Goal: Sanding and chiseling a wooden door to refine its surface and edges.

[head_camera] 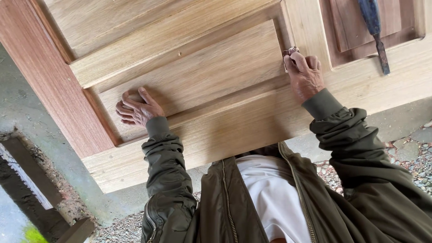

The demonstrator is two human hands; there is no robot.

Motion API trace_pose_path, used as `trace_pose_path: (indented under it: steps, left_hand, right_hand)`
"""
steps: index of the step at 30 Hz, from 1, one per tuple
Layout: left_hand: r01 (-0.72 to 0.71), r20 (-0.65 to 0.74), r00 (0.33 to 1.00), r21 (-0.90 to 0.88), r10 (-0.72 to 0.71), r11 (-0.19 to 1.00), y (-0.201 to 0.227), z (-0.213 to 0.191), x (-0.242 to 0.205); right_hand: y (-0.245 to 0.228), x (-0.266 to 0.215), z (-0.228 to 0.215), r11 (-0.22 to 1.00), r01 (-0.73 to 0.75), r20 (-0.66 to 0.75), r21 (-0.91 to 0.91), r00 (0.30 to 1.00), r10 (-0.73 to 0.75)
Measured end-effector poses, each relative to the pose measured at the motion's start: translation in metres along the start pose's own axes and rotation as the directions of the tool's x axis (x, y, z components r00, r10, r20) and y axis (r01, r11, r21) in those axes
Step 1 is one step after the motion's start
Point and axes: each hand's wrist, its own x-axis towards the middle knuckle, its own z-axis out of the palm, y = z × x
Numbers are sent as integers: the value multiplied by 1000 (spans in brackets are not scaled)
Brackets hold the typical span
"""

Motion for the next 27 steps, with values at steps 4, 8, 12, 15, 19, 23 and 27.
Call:
trace_pose_path:
  steps: [4,8,12,15,19,23,27]
  left_hand:
    - [29,-82,996,2,-28,1000,4,1,1]
    - [5,-101,995,23,-2,1000,5,0,0]
    - [28,-72,997,7,-27,1000,4,0,-1]
    - [31,-84,996,28,-28,999,2,2,1]
    - [33,-88,996,21,-31,999,4,2,1]
    - [36,-80,996,46,-33,998,2,4,1]
    - [13,-92,996,18,-12,1000,3,2,1]
  right_hand:
    - [0,41,-32,988,8,279,151,959,-50]
    - [24,77,4,989,104,284,109,950,-132]
    - [14,50,-8,989,74,177,131,979,-96]
    - [1,13,-22,996,34,212,85,976,-51]
    - [7,22,-14,999,39,281,-3,959,-36]
    - [17,74,8,996,56,279,-70,960,-34]
    - [4,55,-18,1000,10,241,7,970,-12]
